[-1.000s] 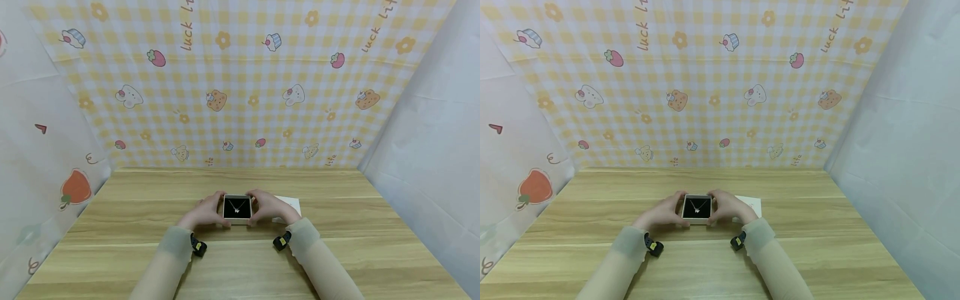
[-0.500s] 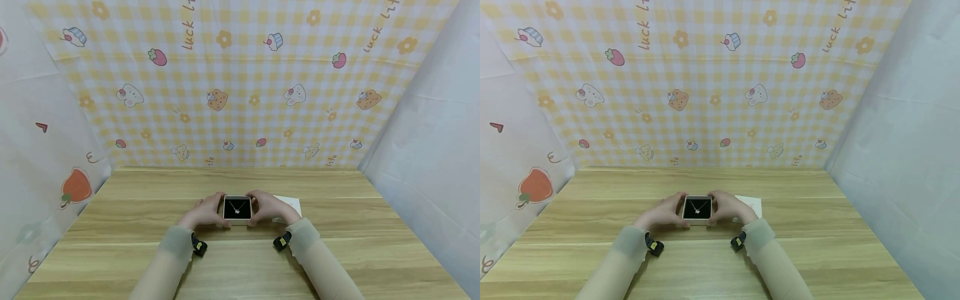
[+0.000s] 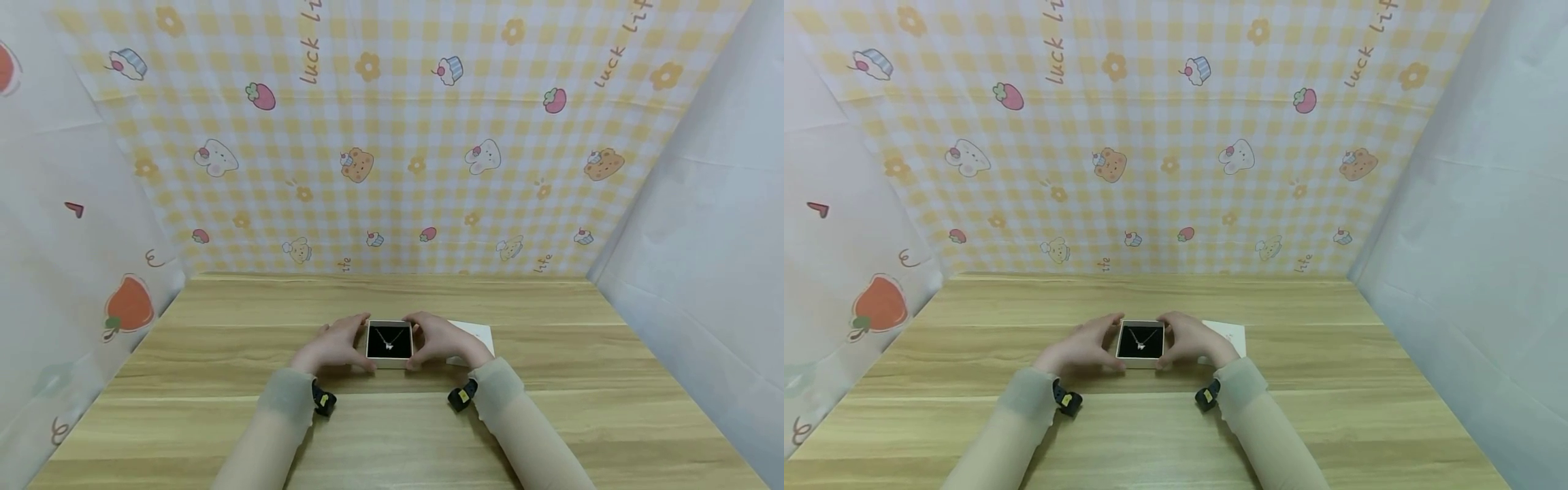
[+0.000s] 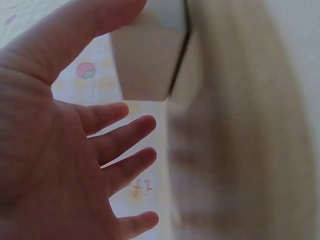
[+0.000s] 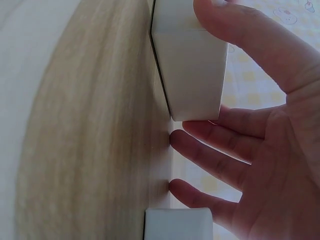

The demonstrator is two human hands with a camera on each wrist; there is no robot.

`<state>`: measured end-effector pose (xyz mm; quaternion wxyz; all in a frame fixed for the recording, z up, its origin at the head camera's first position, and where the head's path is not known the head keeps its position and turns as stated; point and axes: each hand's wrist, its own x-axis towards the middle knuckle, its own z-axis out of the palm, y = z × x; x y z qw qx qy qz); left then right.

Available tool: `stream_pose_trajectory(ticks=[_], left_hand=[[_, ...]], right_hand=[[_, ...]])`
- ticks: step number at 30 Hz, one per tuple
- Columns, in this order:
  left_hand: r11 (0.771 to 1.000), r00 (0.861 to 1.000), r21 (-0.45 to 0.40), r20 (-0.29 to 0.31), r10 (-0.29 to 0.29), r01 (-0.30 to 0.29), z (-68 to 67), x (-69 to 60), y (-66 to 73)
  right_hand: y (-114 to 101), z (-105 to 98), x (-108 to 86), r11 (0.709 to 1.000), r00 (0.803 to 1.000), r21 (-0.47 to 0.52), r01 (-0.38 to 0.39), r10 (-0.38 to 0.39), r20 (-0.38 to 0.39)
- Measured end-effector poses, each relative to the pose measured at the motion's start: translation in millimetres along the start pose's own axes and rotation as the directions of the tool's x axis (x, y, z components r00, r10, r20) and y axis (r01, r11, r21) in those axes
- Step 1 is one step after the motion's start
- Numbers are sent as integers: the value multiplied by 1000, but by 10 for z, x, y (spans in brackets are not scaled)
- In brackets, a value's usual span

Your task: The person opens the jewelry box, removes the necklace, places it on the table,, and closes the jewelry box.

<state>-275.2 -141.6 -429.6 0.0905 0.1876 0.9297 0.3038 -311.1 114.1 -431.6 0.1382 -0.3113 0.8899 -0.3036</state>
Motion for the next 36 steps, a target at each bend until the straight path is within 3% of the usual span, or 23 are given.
stream_pose_trajectory(ticks=[4, 9, 14, 19, 29, 36], left_hand=[[1000, 1000, 4, 11, 5, -5, -100, -27, 25], [998, 998, 6, -7, 61, -61, -210, -53, 95], [993, 993, 38, -39, 109, -108, -258, -38, 214], [991, 990, 61, -75, 123, -118, -270, -27, 345], [971, 976, 212, -165, 144, -108, -198, 3, 416], [954, 981, 299, -173, 88, -33, -196, 38, 442]], right_hand=[[17, -9, -16, 1000, 1000, -5, -7, 7, -4], [46, 3, -40, 1000, 1000, 8, -14, 14, -5], [71, 26, -57, 999, 1000, 32, -21, 22, -9], [87, 46, -54, 1000, 1000, 18, -9, 10, -8], [58, 61, -25, 1000, 1000, 1, -7, 7, 7], [21, 0, -16, 1000, 1000, -8, -12, 12, 4]])
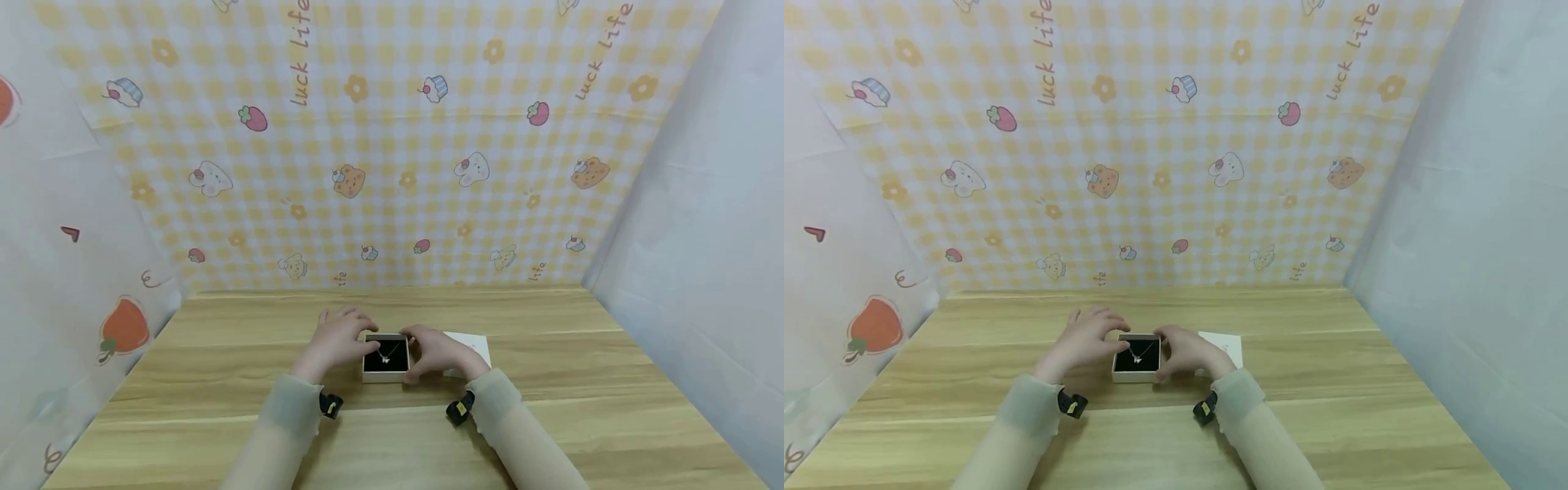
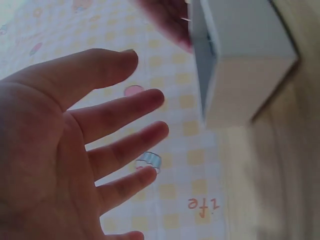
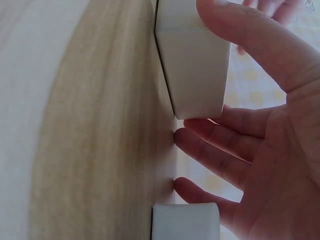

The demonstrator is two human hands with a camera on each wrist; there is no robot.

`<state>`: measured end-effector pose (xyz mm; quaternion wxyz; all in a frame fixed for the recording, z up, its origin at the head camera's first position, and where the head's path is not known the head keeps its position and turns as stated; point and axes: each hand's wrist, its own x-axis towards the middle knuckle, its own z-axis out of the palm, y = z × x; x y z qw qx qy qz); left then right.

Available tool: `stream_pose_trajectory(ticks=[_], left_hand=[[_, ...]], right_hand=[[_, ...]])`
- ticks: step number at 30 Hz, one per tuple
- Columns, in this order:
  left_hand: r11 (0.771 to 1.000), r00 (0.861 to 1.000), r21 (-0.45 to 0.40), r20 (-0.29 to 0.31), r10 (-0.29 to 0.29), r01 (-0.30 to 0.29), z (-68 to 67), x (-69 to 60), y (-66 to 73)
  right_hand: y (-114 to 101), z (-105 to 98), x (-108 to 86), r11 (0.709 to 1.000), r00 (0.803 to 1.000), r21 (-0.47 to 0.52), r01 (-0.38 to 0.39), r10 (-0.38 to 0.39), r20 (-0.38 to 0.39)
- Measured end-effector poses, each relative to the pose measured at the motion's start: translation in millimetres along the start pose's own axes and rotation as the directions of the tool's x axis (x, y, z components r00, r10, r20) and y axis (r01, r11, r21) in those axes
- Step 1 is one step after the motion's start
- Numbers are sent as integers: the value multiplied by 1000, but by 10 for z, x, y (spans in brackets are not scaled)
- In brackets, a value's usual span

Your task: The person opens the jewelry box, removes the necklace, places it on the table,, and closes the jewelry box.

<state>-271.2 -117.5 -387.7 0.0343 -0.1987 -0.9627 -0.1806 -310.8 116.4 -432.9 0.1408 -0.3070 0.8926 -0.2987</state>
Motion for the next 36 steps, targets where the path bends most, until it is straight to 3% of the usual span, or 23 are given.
stream_pose_trajectory(ticks=[8, 17, 23, 36], left_hand=[[997, 997, 51, 42, -59, 57, 49, 16, -18], [995, 994, 80, 85, -62, 56, 58, 48, 24], [992, 986, 110, 145, -79, 63, 110, 38, 6], [994, 975, 86, 209, -78, 62, 172, 14, 27]], right_hand=[[-14, -36, 8, 1000, 1000, 11, 7, -7, -6], [6, -46, -22, 999, 1000, 33, 20, -20, -8], [14, -19, -11, 1000, 1000, 22, 19, -20, 5], [16, -2, 2, 1000, 1000, 15, 24, -24, -2]])
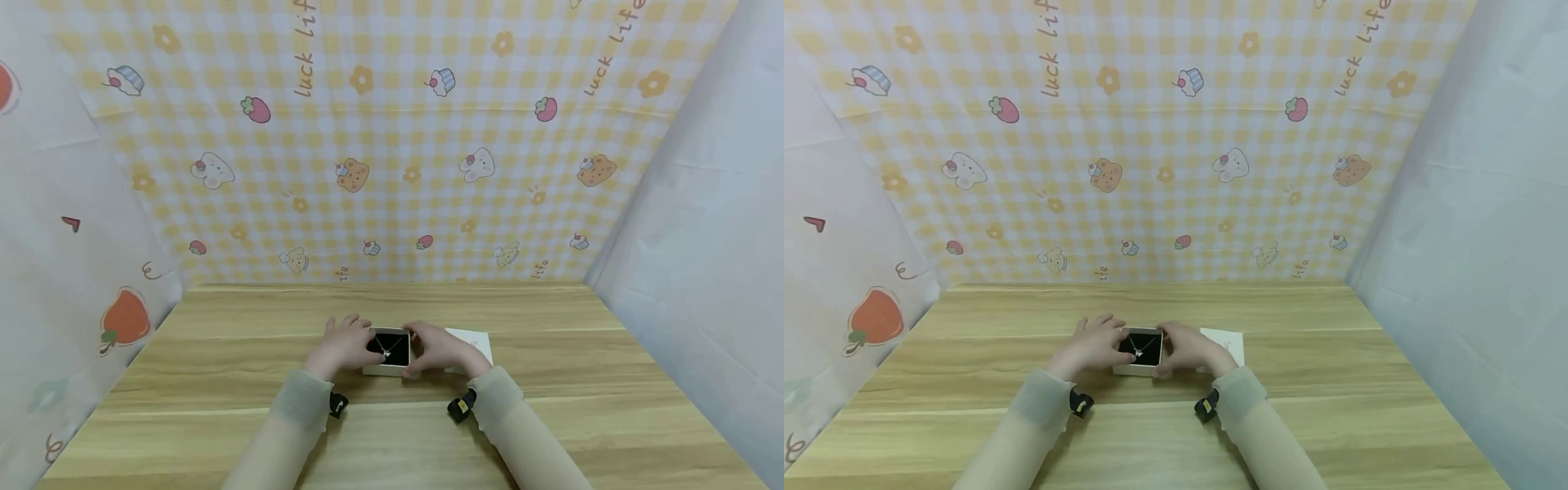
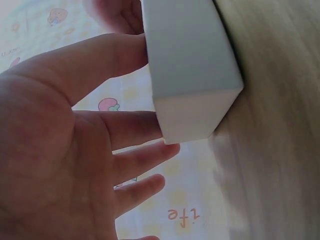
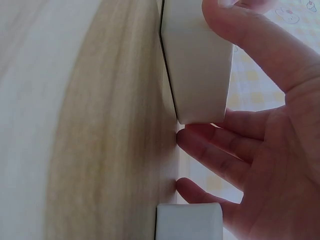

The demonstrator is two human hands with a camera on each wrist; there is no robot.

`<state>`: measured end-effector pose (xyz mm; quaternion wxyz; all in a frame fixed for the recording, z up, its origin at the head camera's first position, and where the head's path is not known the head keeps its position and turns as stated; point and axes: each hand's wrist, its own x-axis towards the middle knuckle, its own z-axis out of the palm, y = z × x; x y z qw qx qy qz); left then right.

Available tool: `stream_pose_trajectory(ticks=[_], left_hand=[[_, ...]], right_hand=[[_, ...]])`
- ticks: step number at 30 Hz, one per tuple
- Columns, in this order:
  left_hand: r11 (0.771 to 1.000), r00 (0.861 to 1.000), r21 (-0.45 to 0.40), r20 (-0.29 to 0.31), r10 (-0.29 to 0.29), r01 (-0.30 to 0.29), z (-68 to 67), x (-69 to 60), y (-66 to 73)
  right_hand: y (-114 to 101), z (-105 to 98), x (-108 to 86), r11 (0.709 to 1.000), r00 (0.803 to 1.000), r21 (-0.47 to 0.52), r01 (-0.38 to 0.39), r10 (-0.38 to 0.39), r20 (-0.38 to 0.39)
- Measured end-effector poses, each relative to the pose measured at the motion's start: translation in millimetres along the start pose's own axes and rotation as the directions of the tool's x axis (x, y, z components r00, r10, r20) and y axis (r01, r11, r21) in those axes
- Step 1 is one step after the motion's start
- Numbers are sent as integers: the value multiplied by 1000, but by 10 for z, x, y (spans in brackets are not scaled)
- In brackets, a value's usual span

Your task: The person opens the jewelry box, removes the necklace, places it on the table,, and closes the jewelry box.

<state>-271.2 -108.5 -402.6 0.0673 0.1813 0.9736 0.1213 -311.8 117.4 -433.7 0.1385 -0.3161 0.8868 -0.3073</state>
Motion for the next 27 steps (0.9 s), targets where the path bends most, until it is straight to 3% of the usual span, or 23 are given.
stream_pose_trajectory(ticks=[12, 27], left_hand=[[999, 998, 15, -57, -32, 33, 112, 57, 5], [999, 996, 23, -83, -40, 42, 172, 122, 1]], right_hand=[[-31, 0, -22, 999, 1000, -22, 30, -30, -5], [-23, 1, -26, 1000, 1000, 25, -15, 15, 4]])
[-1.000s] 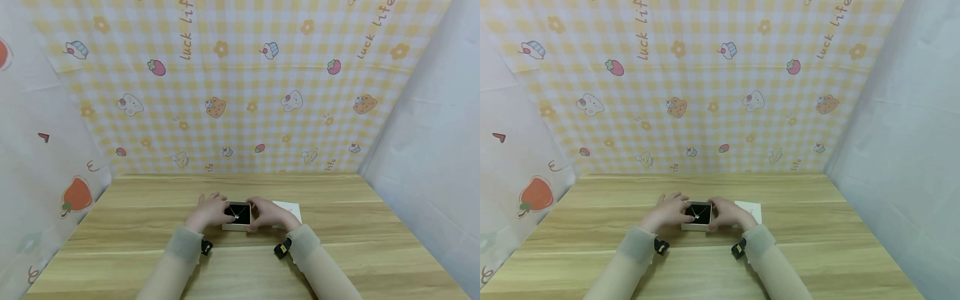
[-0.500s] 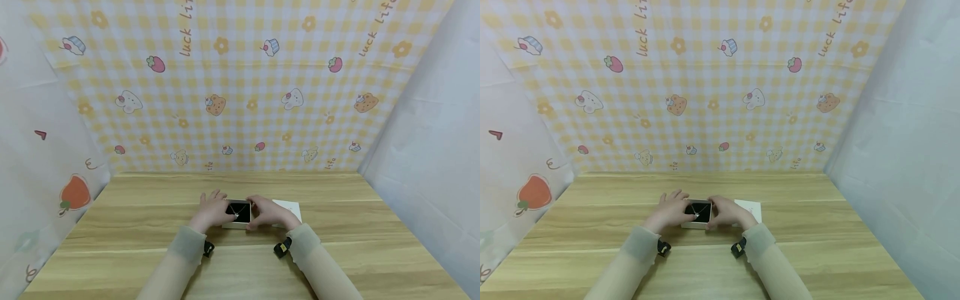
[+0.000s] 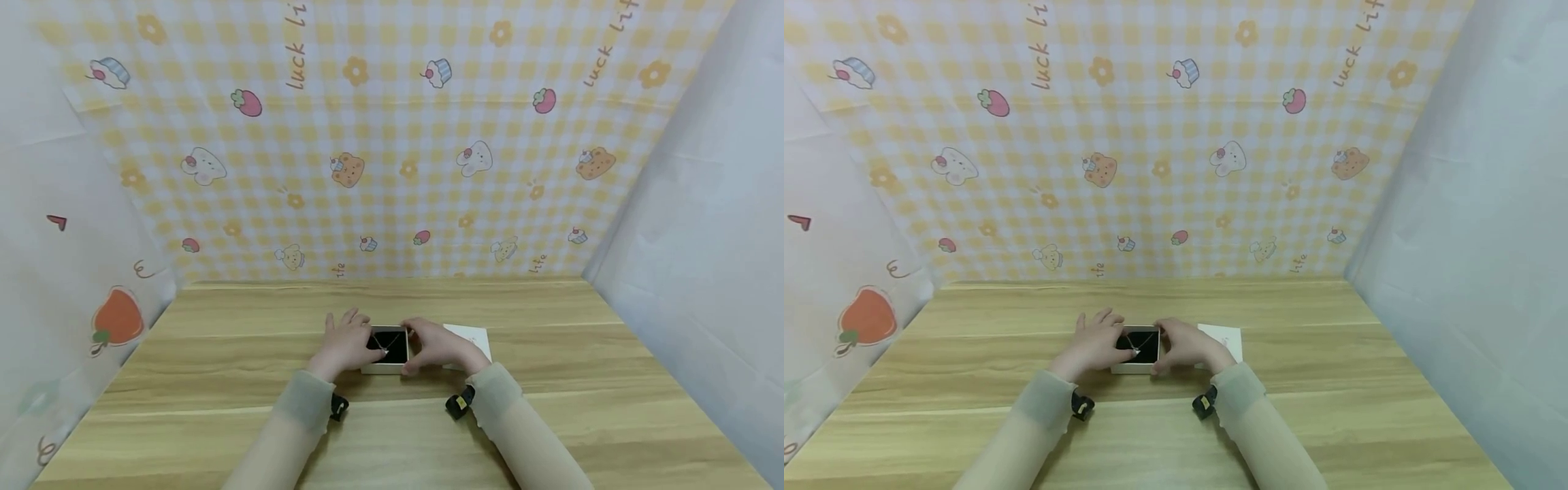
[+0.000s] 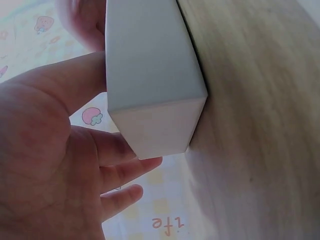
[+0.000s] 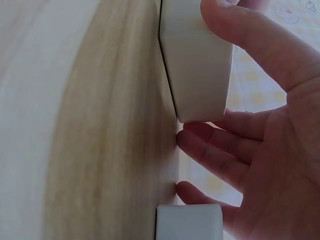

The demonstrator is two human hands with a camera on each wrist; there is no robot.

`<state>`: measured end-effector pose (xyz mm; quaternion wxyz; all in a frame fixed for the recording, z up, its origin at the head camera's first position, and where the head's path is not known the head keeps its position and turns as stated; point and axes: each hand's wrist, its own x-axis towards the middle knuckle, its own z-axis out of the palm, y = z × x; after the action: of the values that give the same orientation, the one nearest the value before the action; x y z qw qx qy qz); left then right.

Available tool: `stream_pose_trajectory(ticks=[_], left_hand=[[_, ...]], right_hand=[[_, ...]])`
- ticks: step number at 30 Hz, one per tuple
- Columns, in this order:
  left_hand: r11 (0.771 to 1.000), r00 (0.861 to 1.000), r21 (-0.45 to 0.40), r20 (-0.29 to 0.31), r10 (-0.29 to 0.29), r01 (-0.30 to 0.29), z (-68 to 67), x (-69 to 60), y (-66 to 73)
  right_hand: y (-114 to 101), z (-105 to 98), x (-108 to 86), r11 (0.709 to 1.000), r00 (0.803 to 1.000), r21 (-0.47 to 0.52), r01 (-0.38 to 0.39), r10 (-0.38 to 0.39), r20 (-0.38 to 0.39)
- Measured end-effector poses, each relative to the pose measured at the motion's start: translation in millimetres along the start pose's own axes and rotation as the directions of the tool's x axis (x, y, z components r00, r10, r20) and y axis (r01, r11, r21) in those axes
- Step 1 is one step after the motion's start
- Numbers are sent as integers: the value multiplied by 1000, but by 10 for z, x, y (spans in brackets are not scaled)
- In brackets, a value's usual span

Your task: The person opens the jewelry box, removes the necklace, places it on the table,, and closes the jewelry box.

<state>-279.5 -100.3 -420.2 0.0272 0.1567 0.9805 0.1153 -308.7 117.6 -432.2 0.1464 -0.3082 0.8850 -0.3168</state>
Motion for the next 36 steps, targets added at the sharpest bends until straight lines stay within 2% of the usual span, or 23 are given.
stream_pose_trajectory(ticks=[7, 21, 36], left_hand=[[1000, 1000, -25, 10, 5, -5, -21, -13, -9], [999, 1000, -48, -11, 20, -20, -38, -9, -22], [999, 999, -41, -42, 21, -23, -86, -4, -19]], right_hand=[[-5, 0, 5, 1000, 1000, -9, 5, -5, 8], [4, -5, 2, 1000, 1000, 8, 1, -2, 19], [57, -3, 49, 998, 998, 34, 53, -53, 18]])
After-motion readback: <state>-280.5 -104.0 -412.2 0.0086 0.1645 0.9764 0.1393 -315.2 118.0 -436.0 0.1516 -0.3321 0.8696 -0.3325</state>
